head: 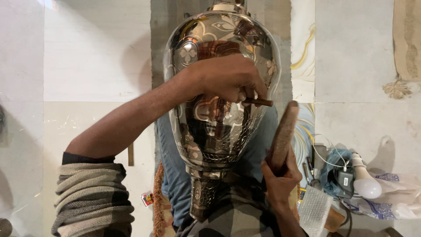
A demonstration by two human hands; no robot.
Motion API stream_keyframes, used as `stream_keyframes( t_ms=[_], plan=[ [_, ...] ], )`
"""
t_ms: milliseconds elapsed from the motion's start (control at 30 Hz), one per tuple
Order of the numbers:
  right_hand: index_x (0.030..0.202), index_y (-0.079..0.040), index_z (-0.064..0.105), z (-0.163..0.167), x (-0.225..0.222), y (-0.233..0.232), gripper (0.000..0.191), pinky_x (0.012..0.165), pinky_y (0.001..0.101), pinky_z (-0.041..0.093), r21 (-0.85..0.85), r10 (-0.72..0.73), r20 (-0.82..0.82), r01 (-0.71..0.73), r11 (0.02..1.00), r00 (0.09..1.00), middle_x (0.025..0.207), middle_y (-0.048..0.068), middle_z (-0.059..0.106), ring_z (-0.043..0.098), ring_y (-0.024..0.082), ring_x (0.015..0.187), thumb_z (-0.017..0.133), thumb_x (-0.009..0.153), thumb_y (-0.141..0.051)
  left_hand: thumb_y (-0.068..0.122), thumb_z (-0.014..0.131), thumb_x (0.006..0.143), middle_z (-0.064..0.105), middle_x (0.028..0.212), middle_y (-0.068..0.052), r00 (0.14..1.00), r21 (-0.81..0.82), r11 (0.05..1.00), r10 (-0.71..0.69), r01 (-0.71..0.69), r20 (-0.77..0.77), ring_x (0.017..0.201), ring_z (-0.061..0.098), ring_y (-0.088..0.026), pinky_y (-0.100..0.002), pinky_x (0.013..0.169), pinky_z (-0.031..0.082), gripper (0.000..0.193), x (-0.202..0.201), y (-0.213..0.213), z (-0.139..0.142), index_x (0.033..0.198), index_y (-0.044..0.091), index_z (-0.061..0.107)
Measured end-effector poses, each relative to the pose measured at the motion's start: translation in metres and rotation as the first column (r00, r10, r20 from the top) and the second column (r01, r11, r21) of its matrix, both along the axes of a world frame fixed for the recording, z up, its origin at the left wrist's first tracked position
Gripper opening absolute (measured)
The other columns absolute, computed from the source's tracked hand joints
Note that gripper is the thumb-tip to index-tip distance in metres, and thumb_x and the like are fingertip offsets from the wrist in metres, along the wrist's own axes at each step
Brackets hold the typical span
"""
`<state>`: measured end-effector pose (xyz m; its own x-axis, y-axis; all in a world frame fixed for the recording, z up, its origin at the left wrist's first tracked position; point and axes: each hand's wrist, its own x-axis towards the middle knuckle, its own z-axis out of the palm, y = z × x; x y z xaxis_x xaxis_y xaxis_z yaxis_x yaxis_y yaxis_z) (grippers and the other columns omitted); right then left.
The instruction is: The person sits on the floor with a large engraved brass vessel held between their legs and steadies a small chisel against the metal surface, tapping it with a wooden mallet to carve decorative floral patterns, repositioning the chisel across different areas of the design.
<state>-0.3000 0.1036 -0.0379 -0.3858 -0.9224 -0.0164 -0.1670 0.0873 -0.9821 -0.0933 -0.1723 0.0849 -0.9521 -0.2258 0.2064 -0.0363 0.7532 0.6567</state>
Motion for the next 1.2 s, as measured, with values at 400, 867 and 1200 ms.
stream_keyframes(
  t_ms=[400, 867, 1200],
  plan=[
    [0.134, 0.010, 0.060, 0.007, -0.004, -0.028, 0.051, 0.087, 0.0280, 0.057, -0.196, -0.066, -0.156, 0.034, 0.980, 0.986, 0.109, 0.011, 0.071, 0.069, 0.014, 0.095, 0.072, 0.084, 0.004, -0.008, 0.068, 0.064, 0.079, 0.090, -0.009, 0.998, -0.004, 0.998, 0.068, -0.068, -0.007, 0.084, 0.079, -0.020, -0.039, 0.066, 0.061, 0.050, 0.002, 0.007, -0.001, 0.107, 0.014, 0.080],
    [0.147, 0.003, 0.052, 0.064, -0.048, -0.088, 0.067, 0.090, 0.0223, 0.056, -0.123, 0.173, -0.167, -0.195, 0.973, 0.970, 0.110, 0.003, 0.069, 0.068, 0.009, 0.101, 0.065, 0.082, 0.003, -0.011, 0.066, 0.072, 0.080, 0.091, -0.006, 0.862, -0.016, 0.862, 0.506, -0.507, -0.038, 0.070, 0.076, -0.018, -0.033, 0.059, 0.058, 0.056, 0.014, 0.035, -0.018, 0.119, 0.018, 0.077],
    [0.150, -0.005, 0.061, 0.138, -0.072, -0.162, 0.072, 0.072, 0.0224, 0.044, 0.049, 0.512, -0.514, -0.573, 0.818, 0.688, 0.095, 0.006, 0.064, 0.055, 0.007, 0.080, 0.063, 0.079, 0.006, -0.006, 0.069, 0.067, 0.077, 0.088, -0.013, 0.582, 0.090, 0.601, 0.795, -0.794, -0.168, 0.070, 0.074, -0.023, -0.035, 0.067, 0.060, 0.055, 0.023, 0.076, -0.021, 0.121, 0.009, 0.072]
  ],
)
